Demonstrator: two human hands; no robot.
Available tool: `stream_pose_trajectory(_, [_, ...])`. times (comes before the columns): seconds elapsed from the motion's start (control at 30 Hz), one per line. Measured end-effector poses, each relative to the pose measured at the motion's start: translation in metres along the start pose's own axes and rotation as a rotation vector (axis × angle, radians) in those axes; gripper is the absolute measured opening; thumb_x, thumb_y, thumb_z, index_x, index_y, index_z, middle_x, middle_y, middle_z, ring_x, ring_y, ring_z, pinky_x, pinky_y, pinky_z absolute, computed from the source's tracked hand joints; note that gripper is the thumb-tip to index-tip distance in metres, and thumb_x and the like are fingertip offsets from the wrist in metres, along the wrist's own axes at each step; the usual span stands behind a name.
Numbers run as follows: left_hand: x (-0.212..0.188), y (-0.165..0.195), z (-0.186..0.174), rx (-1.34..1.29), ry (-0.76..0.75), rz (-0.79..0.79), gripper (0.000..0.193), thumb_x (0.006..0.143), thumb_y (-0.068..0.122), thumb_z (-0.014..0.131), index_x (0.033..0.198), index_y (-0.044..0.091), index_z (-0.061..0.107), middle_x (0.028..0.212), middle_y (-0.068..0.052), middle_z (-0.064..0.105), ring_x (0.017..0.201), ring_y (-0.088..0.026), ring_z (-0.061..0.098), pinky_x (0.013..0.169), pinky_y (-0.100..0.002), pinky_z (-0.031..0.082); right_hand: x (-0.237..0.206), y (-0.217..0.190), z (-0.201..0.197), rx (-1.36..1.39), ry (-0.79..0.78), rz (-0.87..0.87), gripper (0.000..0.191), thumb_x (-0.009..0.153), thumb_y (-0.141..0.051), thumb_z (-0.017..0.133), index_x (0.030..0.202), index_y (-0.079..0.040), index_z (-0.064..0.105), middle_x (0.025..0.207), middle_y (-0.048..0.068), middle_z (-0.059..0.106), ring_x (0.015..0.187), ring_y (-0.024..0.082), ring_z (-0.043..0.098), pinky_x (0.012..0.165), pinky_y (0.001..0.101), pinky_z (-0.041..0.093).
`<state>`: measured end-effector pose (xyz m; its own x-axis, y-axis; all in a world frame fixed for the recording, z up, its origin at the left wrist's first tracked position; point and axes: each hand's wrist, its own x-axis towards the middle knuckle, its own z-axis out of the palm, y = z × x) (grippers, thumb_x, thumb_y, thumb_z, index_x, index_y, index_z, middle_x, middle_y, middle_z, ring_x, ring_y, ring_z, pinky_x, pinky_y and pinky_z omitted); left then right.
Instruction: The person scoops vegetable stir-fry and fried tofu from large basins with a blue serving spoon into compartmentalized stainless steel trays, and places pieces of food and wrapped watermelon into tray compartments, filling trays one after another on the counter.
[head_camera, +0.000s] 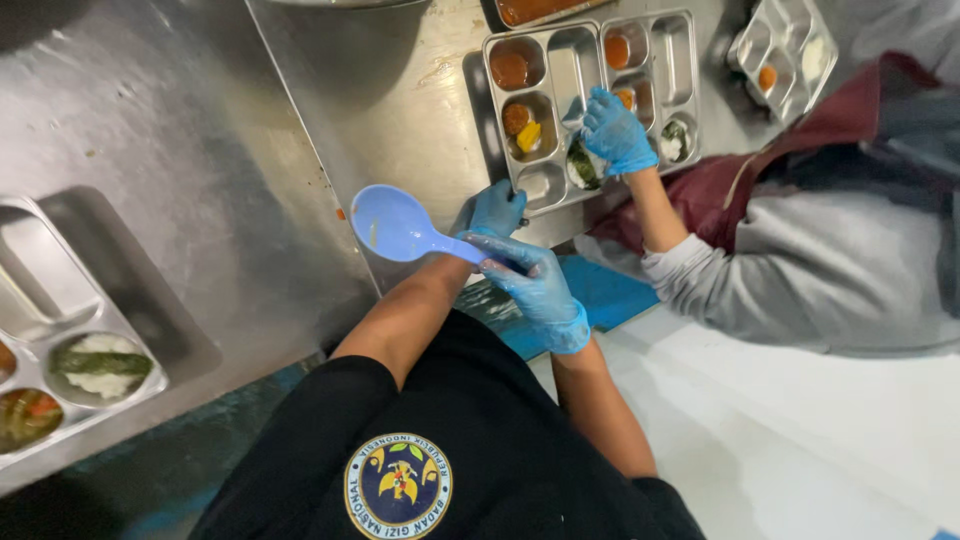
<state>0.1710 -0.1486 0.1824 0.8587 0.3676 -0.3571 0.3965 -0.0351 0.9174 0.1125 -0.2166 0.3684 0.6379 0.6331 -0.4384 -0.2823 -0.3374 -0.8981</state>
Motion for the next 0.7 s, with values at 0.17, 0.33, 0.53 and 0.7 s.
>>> stream_pose_trajectory(0.17, [-0.025,-0.049,-0.042,-0.150,-0.112,-0.080,0.028,0.098,0.028,0.058,0.103,0.001,0.063,0.089,-0.019,0.071,0.075,-0.027,0.073,0.066,-0.040,0.055,0.013,0.012,-0.003,-0.066,-0.053,0.052,0.036,0.097,-0.003,0.068,0.133,0.002,0.069,0.114,0.009,0.073,0.099,0.012,0.068,0.088,0.0256,0.054])
stream_pose_trajectory(0.33, [-0.082,-0.111,-0.136,-0.327,-0.105,-0.146,0.027,0.098,0.028,0.060,0.106,0.002,0.066,0.087,-0.014,0.068,0.075,-0.023,0.065,0.070,-0.038,0.054,0.063,-0.011,0.031,-0.184,-0.147,0.036,0.039,0.094,-0.002,0.070,0.132,0.001,0.068,0.120,0.008,0.074,0.100,0.011,0.067,0.086,0.0257,0.053])
stream_pose_trajectory(0.53, [-0.222,-0.186,-0.235,-0.218,0.446,-0.164,0.028,0.096,0.030,0.069,0.101,0.003,0.063,0.081,-0.010,0.060,0.073,-0.019,0.054,0.071,-0.038,0.050,0.164,-0.080,0.137,-0.288,-0.321,-0.253,0.038,0.098,-0.002,0.069,0.135,0.000,0.067,0.123,0.007,0.072,0.108,0.012,0.067,0.100,0.0274,0.054])
stream_pose_trajectory(0.7, [-0.295,-0.226,-0.256,-0.271,0.847,-0.246,0.040,0.102,0.030,0.074,0.089,-0.002,0.056,0.080,-0.016,0.051,0.077,-0.019,0.047,0.070,-0.037,0.050,0.284,-0.146,0.271,-0.788,-0.225,-1.039,0.032,0.101,-0.007,0.076,0.133,-0.005,0.075,0.113,0.014,0.074,0.103,0.026,0.069,0.093,0.0392,0.054])
